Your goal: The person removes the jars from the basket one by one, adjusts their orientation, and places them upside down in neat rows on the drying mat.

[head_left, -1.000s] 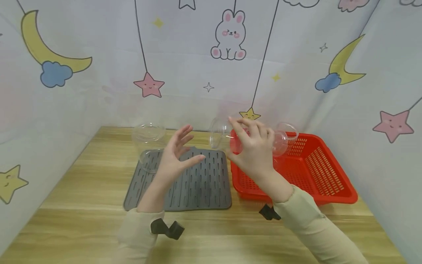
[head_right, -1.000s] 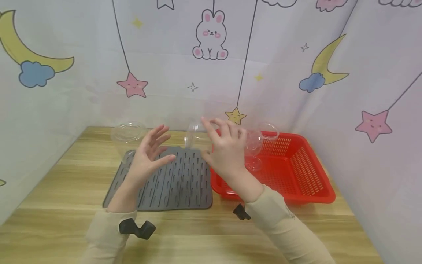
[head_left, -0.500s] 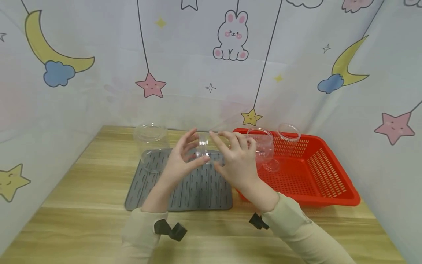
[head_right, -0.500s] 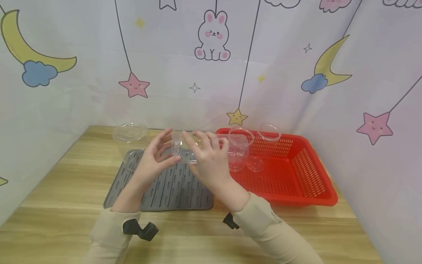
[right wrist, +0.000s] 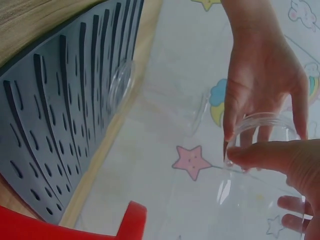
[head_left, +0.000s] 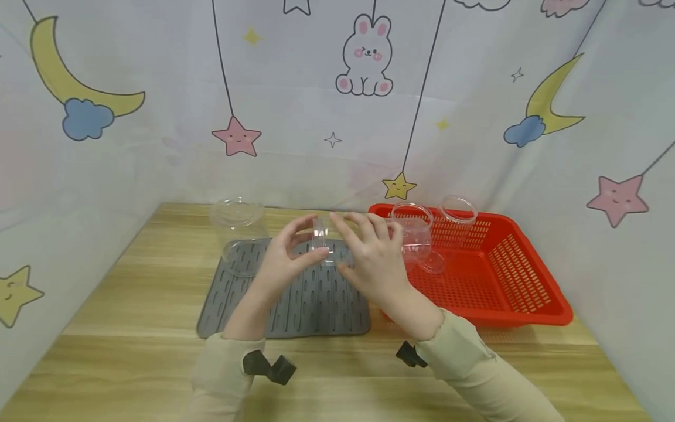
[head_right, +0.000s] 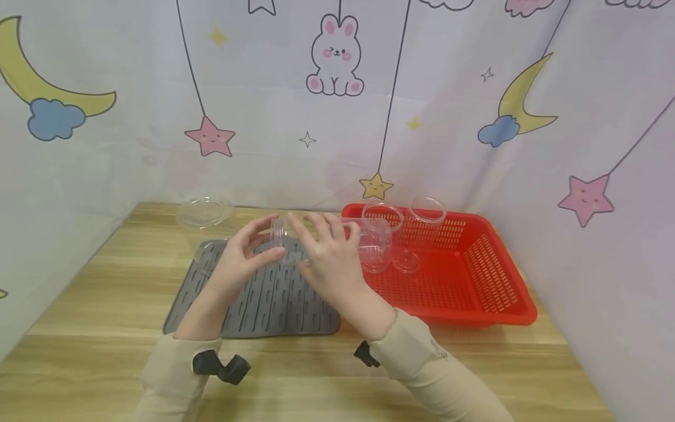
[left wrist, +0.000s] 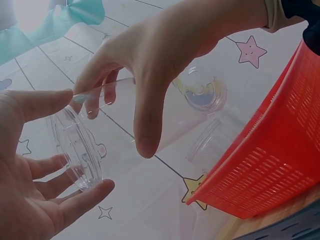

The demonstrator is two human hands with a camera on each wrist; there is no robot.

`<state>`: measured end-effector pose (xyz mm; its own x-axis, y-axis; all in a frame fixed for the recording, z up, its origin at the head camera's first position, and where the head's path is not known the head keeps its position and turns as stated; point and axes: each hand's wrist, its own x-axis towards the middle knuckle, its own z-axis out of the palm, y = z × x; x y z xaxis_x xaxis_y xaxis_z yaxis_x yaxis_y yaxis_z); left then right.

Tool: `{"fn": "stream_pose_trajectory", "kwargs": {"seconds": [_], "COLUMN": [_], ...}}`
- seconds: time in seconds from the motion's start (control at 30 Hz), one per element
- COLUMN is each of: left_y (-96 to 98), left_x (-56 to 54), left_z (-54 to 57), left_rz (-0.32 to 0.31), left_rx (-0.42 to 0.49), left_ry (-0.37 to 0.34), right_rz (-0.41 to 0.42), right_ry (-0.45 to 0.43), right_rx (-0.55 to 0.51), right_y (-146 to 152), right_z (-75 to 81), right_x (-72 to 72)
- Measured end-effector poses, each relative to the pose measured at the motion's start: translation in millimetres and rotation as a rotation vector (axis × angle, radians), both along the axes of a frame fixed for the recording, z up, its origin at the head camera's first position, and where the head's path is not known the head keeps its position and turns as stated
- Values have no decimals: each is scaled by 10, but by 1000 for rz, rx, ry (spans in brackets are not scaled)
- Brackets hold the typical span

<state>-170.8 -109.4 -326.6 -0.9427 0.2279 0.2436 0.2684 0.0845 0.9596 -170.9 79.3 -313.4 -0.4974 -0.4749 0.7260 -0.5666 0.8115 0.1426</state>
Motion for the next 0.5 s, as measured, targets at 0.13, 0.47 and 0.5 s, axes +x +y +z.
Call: {"fn": "stream_pose_trajectory", "kwargs": {"seconds": [0.13, 0.47, 0.5], "left_y": [-16, -104, -117], "left_x": [5, 0, -3], "left_z": [1, 16, 16], "left_rz": [-7, -5, 1], "left_rx": [0, 56, 57], "left_ry": [10, 9, 11], "right_rz": [24, 183, 198], "right_ry": [-57, -35, -18], "right_rx": [0, -212, -254], "right_y": [18, 175, 200], "right_z": [31, 82, 80], "right_x": [17, 3, -7]}}
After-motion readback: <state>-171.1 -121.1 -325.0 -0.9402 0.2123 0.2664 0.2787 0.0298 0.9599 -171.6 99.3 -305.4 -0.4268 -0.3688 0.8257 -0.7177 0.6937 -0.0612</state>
